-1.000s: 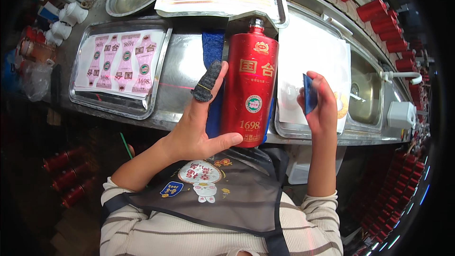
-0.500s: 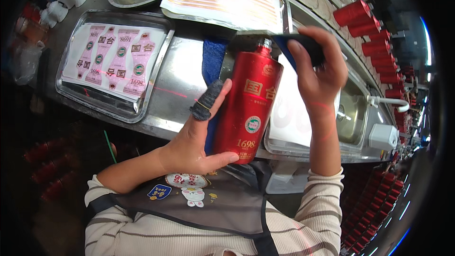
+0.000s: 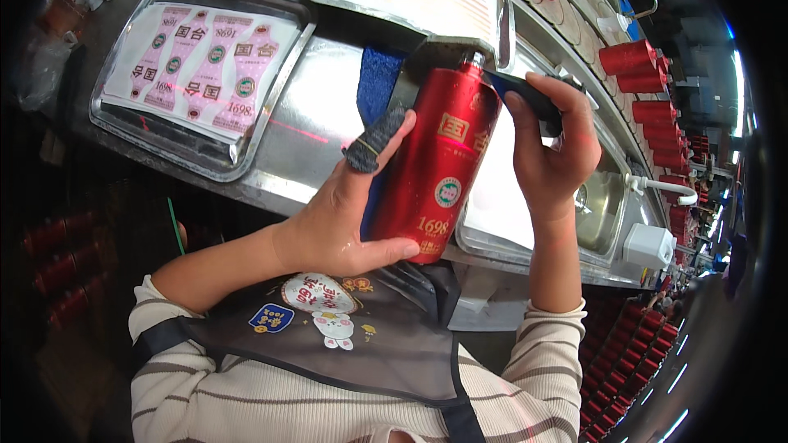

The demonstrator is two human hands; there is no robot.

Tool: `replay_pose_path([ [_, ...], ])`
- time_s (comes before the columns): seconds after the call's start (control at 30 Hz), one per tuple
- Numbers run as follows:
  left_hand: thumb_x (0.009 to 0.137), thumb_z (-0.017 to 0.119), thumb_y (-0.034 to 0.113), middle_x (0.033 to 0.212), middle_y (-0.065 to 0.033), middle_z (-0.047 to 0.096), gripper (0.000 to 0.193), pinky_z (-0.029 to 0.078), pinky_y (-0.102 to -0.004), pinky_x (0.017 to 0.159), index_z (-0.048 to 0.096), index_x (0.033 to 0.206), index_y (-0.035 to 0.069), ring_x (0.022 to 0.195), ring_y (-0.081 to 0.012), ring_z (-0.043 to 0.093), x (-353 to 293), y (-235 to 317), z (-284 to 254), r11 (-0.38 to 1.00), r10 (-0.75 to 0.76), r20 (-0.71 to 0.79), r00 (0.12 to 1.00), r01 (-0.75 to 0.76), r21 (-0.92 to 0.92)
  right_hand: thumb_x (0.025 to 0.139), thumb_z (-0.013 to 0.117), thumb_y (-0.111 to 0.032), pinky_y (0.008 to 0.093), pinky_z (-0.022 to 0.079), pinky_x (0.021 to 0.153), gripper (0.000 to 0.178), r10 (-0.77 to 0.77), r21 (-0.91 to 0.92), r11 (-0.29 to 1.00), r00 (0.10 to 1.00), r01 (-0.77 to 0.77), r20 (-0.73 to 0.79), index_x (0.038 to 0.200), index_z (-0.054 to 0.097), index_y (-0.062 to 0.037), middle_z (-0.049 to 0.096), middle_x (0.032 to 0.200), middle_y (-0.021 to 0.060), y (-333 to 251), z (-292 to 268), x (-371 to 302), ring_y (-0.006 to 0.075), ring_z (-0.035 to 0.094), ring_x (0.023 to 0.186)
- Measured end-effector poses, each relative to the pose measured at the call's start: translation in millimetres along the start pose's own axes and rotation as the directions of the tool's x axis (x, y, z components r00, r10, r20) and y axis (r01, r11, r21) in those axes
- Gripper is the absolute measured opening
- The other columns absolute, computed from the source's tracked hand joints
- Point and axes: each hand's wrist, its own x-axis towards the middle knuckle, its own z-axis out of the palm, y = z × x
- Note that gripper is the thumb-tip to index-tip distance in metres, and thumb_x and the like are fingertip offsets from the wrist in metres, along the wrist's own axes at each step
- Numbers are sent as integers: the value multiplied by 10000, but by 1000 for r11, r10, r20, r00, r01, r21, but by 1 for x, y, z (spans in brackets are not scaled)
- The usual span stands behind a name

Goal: The person applies a paper label to a red cylindrical container, smooths it, and then wipes the container with a blue cloth. They repeat this process with another container, handling labels and containers one at a time.

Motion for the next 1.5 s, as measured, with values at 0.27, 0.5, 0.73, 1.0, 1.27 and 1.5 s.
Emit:
replay_pose_path([
  [0.27, 855, 671, 125, 1609, -223, 219, 931, 197, -456, 1189, 60, 1550, 30, 1491, -322, 230, -20, -11, -7, 996, -68, -65, 996, 64, -68, 690, 792, -29, 346, 540, 596, 320, -360, 222, 926, 892, 305, 274, 1005, 757, -74, 487, 790, 36, -69, -31, -96, 249, 584, 757],
  [0.5, 932, 631, 188, 1565, -262, 287, 800, 207, -424, 1189, 142, 1517, -54, 1455, -347, 304, -34, -18, -2, 990, -30, -132, 991, 11, -142, 735, 740, 59, 363, 504, 702, 311, -56, -160, 985, 994, 72, 97, 1016, 734, -75, 713, 904, 50, -75, -7, -53, 254, 634, 766],
  [0.73, 908, 641, 279, 1551, -288, 301, 716, 201, -490, 1177, 353, 1464, -69, 1419, -407, 349, -57, 3, 1, 982, 11, -75, 997, 4, 190, 749, 783, -55, 316, 539, 673, 287, 194, 224, 951, 975, -214, 110, 1022, 696, -41, 633, 846, 74, -115, -12, -120, 185, 630, 764],
  [1.0, 904, 645, 424, 1525, -398, 232, 474, 154, -671, 1104, 706, 1163, 31, 1409, -489, 325, -67, 2, 25, 786, 51, -15, 999, -31, 617, 896, 731, -87, 213, 465, 746, 219, 851, 580, 454, 523, -677, -55, 1033, 588, 9, 602, 928, 26, -103, 9, -161, 72, 556, 842],
  [1.27, 894, 647, 448, 1542, -375, 216, 542, 115, -675, 1112, 664, 1249, 39, 1426, -490, 287, -65, 2, 28, 779, 142, -63, 988, -72, 622, 875, 754, -85, 234, 484, 739, 221, 718, 521, 634, 685, -571, -124, 1025, 613, -7, 619, 935, 36, -106, 9, -139, 86, 571, 834],
  [1.5, 931, 563, 530, 1546, -377, 200, 570, 126, -677, 1105, 671, 1270, 84, 1409, -487, 323, -60, -3, 20, 744, 88, -67, 994, -21, 667, 884, 736, -109, 250, 478, 738, 193, 779, 393, 614, 607, -685, -158, 966, 603, 5, 608, 894, 46, -52, 10, -138, 104, 565, 825],
])
